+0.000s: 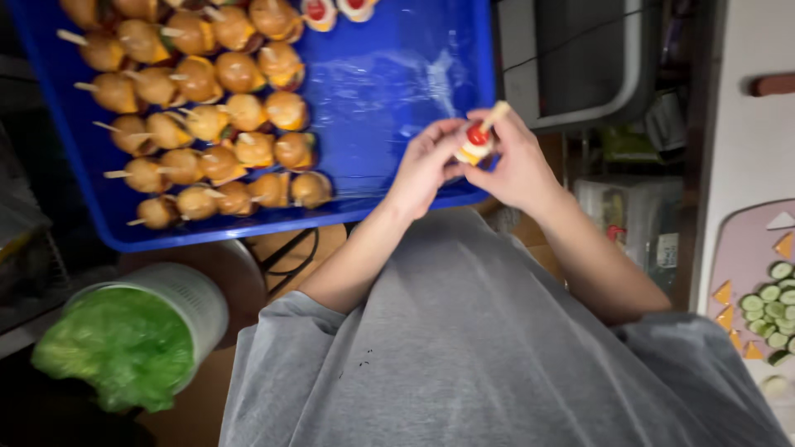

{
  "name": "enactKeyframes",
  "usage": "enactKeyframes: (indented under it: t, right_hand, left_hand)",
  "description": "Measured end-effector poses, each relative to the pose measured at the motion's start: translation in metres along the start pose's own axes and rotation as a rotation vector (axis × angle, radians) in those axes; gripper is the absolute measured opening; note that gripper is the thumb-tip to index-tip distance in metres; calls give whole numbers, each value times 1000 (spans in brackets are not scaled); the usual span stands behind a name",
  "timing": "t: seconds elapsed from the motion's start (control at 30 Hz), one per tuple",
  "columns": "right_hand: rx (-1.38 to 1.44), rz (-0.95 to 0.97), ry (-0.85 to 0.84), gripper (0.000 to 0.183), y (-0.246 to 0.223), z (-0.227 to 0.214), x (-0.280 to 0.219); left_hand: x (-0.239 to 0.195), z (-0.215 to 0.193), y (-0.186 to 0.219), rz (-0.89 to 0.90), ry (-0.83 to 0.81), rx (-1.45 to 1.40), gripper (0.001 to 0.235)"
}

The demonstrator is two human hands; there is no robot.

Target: The person assembles small appetizers by skewering a cherry tomato and a piece of mozzarella onto a toothpick, then places each skewer onto a slice of cucumber and a triangle of cheese before arranging them in a blue tray.

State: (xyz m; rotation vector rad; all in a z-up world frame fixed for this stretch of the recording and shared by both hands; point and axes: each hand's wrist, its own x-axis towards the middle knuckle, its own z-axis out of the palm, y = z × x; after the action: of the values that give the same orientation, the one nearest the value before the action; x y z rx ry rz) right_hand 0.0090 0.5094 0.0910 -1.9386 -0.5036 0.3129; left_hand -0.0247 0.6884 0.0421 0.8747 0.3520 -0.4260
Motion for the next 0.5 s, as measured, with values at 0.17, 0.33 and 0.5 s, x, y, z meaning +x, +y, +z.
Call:
enactKeyframes:
  t: [0.17, 0.33, 0.5]
  right_hand:
    - [3, -44, -67, 57, -40, 60, 76]
    - [-48, -105, -31, 52, -10, 93, 116]
    - [-177, -38, 175, 54, 78, 121, 174]
  left_hand:
    - [-15, -59, 71, 83, 52, -86, 44]
    - [3, -98, 86, 150, 197, 6, 49]
    - [-5, -137, 87, 229, 303, 125, 47]
